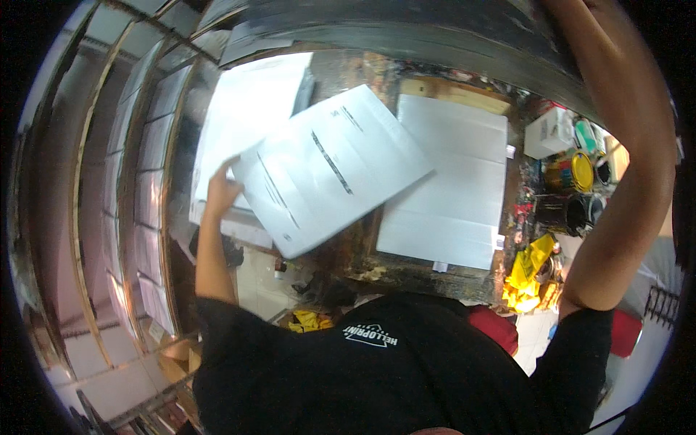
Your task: The person performs screen printing on white paper sheets. They place a sheet under a screen, pull a squeegee across the screen to transfer ink, then lift the screen and remove the printed sheet. The process repeats continuously with a coworker assisting by stacking printed sheets.
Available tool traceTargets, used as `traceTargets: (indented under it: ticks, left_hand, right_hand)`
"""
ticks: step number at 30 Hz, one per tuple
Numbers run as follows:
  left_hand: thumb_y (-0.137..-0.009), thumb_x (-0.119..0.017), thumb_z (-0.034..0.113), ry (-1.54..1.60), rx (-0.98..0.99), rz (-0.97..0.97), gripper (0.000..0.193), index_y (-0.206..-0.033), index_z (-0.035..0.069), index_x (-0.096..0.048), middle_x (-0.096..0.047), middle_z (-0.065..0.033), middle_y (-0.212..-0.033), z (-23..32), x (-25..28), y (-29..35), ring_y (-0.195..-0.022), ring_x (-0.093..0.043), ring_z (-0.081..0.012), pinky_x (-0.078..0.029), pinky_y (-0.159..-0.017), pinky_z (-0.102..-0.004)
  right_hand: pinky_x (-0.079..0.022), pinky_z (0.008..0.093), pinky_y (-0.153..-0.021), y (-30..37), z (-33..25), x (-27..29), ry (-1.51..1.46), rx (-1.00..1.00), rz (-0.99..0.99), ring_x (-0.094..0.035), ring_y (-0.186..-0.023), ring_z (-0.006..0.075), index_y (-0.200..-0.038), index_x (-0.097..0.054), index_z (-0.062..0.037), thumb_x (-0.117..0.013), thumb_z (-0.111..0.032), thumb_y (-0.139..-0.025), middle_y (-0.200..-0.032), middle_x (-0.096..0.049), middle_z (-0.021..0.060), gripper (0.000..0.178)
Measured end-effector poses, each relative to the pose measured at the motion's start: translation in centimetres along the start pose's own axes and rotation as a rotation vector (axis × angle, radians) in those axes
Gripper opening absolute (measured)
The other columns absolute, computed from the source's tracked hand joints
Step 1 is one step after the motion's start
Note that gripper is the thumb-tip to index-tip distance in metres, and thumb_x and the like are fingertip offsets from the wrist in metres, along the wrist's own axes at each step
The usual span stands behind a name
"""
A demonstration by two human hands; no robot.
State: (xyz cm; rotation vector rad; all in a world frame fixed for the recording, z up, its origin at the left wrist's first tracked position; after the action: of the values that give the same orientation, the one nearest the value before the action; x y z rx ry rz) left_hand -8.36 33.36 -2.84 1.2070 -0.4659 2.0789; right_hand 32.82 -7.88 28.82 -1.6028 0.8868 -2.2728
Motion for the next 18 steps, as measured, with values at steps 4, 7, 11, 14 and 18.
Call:
traceTargets:
  ticks: [4,7,11,14,18]
  left_hand:
    - [-0.079,-0.066,0.001,-0.478,0.032,0.286,0.068,-0.144,0.017,-0.057,-0.063,-0.0237,-0.135,-11.3,5.5,-4.9,-0.098,-0.070,-0.0297,-0.055,-0.086,-0.0430]
    - [-0.080,-0.076,0.016,-0.399,-0.034,0.406,0.075,-0.150,0.012,-0.049,-0.061,-0.0216,-0.139,3.8,-0.5,-9.5,-0.114,-0.063,-0.0256,-0.047,-0.101,-0.0415]
    - [-0.082,-0.087,0.029,0.914,-0.377,-0.285,0.100,-0.160,0.010,-0.027,-0.047,-0.0193,-0.153,24.2,-5.7,9.8,-0.142,-0.041,-0.0276,-0.028,-0.121,-0.0446]
    - [-0.093,-0.061,0.052,1.974,-0.306,-0.419,0.093,-0.161,0.007,-0.016,-0.029,-0.0220,-0.163,27.5,-9.8,20.4,-0.152,-0.027,-0.0381,-0.019,-0.126,-0.0543]
    - [-0.089,-0.030,0.087,1.847,0.439,-0.545,0.114,-0.158,-0.002,-0.014,-0.035,-0.0272,-0.157,22.5,-16.4,24.8,-0.146,-0.038,-0.0393,-0.030,-0.123,-0.0495]
  right_hand:
    - [-0.042,0.0435,-0.103,1.1,0.3,-2.1,0.071,0.085,0.081,-0.061,-0.114,0.0351,-0.129,-0.062,-0.0083,-0.047,-0.038,-0.102,-0.119,-0.065,0.0215,0.043]
    - [-0.042,0.0430,-0.106,3.3,0.2,-1.5,0.207,-0.146,-0.041,-0.059,-0.122,0.0363,-0.141,-0.055,-0.0103,-0.044,-0.039,-0.104,-0.132,-0.061,0.0233,0.048]
    - [-0.051,0.0504,-0.093,7.2,-7.7,-1.6,0.007,-0.303,0.006,-0.066,-0.107,0.0442,-0.146,-0.050,-0.0074,-0.055,-0.033,-0.098,-0.114,-0.068,0.0286,0.055]
    - [-0.044,0.0506,-0.096,14.6,-14.4,-1.7,-0.188,-0.239,-0.408,-0.057,-0.115,0.0430,-0.146,-0.048,-0.0018,-0.069,-0.023,-0.090,-0.120,-0.063,0.0236,0.063]
    - [-0.046,0.0501,-0.095,26.8,-18.4,-7.0,-0.365,-0.284,-0.736,-0.060,-0.111,0.0381,-0.117,-0.070,-0.0060,-0.075,-0.033,-0.086,-0.116,-0.066,0.0176,0.042]
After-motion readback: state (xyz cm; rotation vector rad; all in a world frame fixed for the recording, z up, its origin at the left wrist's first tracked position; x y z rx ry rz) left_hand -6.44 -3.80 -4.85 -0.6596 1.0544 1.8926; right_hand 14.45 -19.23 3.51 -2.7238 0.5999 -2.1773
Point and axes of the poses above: each hand's wrist, its own y-axis away from the middle knuckle, its own x-axis out of the back of the hand, z = x × y, the point moved 2 cm from there along -y, towards the middle knuckle
